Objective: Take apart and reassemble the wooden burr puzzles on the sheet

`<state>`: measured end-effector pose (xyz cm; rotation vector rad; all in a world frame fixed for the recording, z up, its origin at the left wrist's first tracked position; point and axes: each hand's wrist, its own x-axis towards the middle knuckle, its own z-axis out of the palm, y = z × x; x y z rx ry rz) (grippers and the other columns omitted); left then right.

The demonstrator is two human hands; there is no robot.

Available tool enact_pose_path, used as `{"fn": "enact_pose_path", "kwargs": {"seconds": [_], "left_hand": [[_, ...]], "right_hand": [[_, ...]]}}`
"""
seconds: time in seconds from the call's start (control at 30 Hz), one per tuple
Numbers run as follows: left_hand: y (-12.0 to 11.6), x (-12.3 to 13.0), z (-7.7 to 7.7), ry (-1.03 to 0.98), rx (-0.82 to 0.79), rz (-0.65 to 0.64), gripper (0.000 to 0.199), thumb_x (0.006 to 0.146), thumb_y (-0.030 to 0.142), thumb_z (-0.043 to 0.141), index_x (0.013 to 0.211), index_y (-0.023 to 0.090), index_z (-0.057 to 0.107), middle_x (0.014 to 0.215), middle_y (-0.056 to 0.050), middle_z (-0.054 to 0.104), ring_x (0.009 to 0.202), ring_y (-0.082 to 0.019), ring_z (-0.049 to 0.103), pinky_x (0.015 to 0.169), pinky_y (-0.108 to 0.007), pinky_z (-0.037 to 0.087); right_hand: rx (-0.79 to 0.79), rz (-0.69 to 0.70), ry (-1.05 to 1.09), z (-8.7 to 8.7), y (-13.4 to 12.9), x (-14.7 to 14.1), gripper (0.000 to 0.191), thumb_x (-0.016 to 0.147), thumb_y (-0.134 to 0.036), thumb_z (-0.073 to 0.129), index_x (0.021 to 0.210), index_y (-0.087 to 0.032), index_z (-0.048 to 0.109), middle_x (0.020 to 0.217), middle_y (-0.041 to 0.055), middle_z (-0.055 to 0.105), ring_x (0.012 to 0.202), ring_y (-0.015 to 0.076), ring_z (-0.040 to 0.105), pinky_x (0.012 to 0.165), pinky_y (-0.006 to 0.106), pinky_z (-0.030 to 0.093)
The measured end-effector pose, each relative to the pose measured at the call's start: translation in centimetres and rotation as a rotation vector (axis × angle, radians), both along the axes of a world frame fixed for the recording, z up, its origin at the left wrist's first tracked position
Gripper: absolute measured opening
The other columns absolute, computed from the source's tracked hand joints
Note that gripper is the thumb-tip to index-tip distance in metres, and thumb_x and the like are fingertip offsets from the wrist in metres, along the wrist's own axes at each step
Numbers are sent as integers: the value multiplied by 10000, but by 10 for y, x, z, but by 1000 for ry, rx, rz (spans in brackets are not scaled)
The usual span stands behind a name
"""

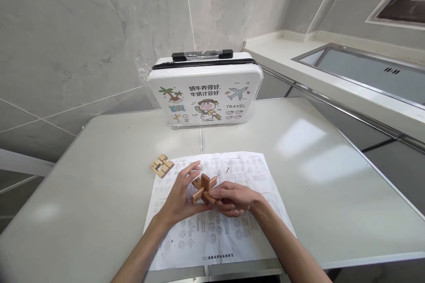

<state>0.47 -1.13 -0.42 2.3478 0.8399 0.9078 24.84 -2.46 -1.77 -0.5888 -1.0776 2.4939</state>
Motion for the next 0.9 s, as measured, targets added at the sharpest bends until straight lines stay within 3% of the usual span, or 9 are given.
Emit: {"fn": "enact_pose_path", "kwargs": {"seconds": [0.2, 0.37, 0.53, 0.8, 0.9], "left_hand": [[0, 6, 2, 43, 74, -65, 968, 854, 435, 859, 1598, 380, 244, 1528, -154, 553, 1390, -349, 568, 1071, -554, 515], [-2, 8, 1, 40, 79, -66, 820, 893, 382, 827, 1543, 392, 328, 1311, -76, 711, 1209, -295, 679, 1015, -490, 535], [-3, 5, -1, 38, 88, 24, 738, 915, 239, 776, 1523, 365, 377, 1072, -23, 734, 971, -240, 699, 904, -429, 544], [-2, 4, 3, 83, 96, 154, 797, 884, 364, 807, 1549, 273, 377, 1036, -57, 694, 874, -248, 665, 789, -404, 553], [-3, 4, 1, 100, 63, 184, 832, 835, 418, 845, 1525, 262, 406, 1037, -63, 692, 882, -263, 663, 799, -418, 566]], "right_hand": [[31, 61, -1, -1, -1, 0, 464, 1028, -547, 593, 730, -195, 535, 455, -115, 394, 319, 67, 354, 322, 185, 298], [34, 61, -14, 2, 0, 0, 461, 1020, -566, 602, 750, -199, 530, 467, -118, 397, 320, 69, 362, 320, 184, 307], [29, -42, -56, 6, 2, -2, 450, 1019, -580, 600, 780, -206, 527, 507, -110, 404, 361, 77, 415, 330, 174, 349], [78, -279, -122, 12, 1, -9, 425, 1005, -593, 626, 903, -182, 584, 729, -32, 545, 542, 112, 577, 393, 192, 453], [126, -341, -176, 13, 1, -11, 411, 1000, -600, 632, 1042, -192, 608, 778, -23, 596, 549, 117, 589, 421, 210, 485]]}}
